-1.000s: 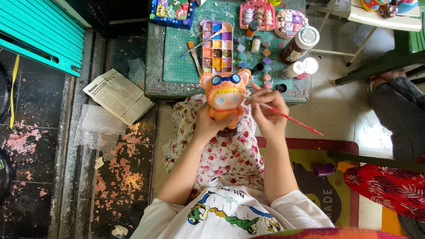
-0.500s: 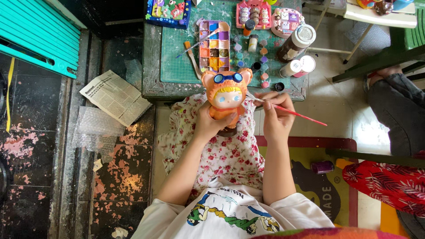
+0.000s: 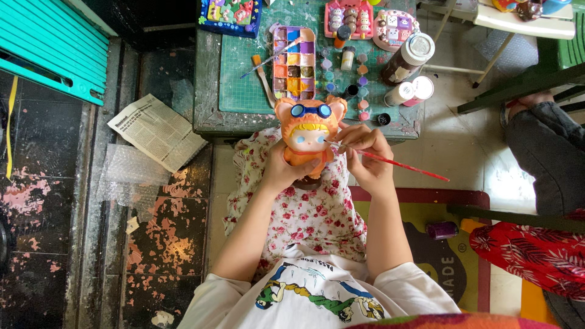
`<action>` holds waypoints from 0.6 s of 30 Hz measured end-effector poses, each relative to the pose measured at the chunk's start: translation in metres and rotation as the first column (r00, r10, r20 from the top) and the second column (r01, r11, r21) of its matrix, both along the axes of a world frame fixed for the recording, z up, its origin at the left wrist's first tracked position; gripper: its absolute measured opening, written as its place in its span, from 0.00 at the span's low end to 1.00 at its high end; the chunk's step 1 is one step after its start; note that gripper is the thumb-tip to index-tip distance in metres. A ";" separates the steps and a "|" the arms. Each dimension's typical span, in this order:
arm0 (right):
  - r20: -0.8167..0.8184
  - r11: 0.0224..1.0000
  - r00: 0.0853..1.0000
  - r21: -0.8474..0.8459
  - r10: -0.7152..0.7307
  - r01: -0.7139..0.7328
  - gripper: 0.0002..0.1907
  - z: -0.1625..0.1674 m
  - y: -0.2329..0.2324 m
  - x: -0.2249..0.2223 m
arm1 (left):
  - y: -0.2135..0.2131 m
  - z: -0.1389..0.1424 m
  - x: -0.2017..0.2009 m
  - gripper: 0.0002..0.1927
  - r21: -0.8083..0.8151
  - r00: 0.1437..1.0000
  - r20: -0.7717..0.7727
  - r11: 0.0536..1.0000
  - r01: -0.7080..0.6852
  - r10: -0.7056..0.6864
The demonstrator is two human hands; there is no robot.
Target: The person paints a plaster cat figurine with a small paintbrush, holding the figurine on their lap and applying paint to its face and body. They dip the brush into paint containers on the table between strokes and continue adding painted details to the figurine.
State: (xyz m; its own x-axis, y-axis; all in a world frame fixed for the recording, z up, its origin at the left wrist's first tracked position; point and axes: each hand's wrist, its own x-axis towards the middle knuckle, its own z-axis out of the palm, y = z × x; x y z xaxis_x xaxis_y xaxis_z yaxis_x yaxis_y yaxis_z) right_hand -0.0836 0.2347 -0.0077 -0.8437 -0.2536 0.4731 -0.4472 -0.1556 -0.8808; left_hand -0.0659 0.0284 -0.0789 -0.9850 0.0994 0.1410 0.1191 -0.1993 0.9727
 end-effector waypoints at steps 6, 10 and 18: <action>0.051 0.999 0.999 0.048 -0.003 0.001 0.09 0.006 0.002 0.002 | -0.001 -0.001 0.002 0.28 0.010 1.000 0.011 1.000 0.017 -0.017; -0.059 0.994 0.998 0.109 -0.006 0.012 0.10 0.011 0.000 0.002 | -0.002 -0.003 0.002 0.28 -0.016 1.000 -0.009 1.000 -0.002 0.002; -0.072 0.986 0.995 0.148 -0.066 0.076 0.11 0.013 -0.002 0.004 | -0.002 -0.007 0.002 0.30 -0.015 1.000 -0.016 1.000 0.007 -0.007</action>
State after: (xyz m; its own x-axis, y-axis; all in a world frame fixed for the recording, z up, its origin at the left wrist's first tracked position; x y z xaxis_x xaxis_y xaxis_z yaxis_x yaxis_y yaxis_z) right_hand -0.0800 0.2325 0.0050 -0.8301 -0.2668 0.4897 -0.5108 0.0112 -0.8596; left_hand -0.0637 0.0261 -0.0860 -0.9819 0.1085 0.1554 0.1335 -0.1859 0.9735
